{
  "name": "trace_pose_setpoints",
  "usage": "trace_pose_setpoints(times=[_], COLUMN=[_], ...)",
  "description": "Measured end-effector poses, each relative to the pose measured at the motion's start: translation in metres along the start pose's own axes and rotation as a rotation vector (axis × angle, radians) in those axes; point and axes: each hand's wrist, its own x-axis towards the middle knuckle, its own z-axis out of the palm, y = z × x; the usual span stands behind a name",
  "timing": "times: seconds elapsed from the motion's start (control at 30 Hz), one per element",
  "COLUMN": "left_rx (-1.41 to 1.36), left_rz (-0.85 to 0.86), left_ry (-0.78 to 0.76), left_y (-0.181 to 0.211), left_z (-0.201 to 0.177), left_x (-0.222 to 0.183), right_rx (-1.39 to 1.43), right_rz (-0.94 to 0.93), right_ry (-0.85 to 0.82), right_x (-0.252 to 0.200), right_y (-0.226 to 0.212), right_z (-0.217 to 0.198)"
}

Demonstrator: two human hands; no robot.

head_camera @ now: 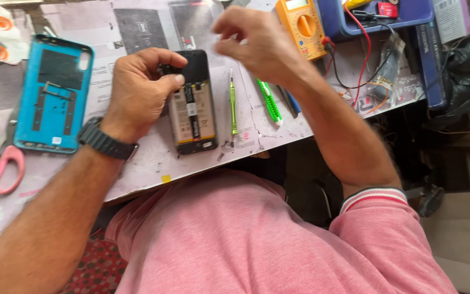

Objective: The person holds a smartphone with a cracked screen and uses a green screwdriver to remove screws from the internal metal bracket. The person then uses a green plastic pry tool to lift and disconnect a ribbon cable connector inside the device.

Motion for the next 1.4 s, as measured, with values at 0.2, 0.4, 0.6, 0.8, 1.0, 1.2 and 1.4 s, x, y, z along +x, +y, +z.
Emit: trace_pose_setpoints(times=[0.2, 0.4, 0.6, 0.8, 1.0, 1.2, 1.4], left_rx=[0.098, 0.091, 0.394, 0.693, 0.916, 1.03, 1.077], left_rz=[-0.005, 0.056, 0.087, 0.232, 0.324, 0.263, 0.256], left_ry=[-0.034, -0.099, -0.043, 0.007, 0.069, 0.057, 0.061], left_y=[0.002, 0.017, 0.028, 0.011, 0.003, 0.006, 0.013], left_z=[-0.008, -0.005, -0.012, -0.017, -0.016, -0.013, -0.01], left_x=[0.004, 0.003, 0.001, 0.002, -0.005, -0.005, -0.007], right_rx=[-0.294, -0.329, -0.44, -0.411, -0.7, -0.829, -0.623], right_rz=[0.07, 0.233, 0.087, -0.131, -0.442, -0.598, -0.444], right_ry=[0.079, 0.133, 0.176, 0.014, -0.175, -0.295, -0.074], right_x=[-0.07, -0.112, -0.116, -0.102, -0.092, -0.082, -0.092], right_y=[-0.008, -0.016, -0.034, -0.044, -0.039, -0.027, -0.02], right_z=[-0.05, -0.037, 0.004, 0.024, 0.017, 0.006, -0.01])
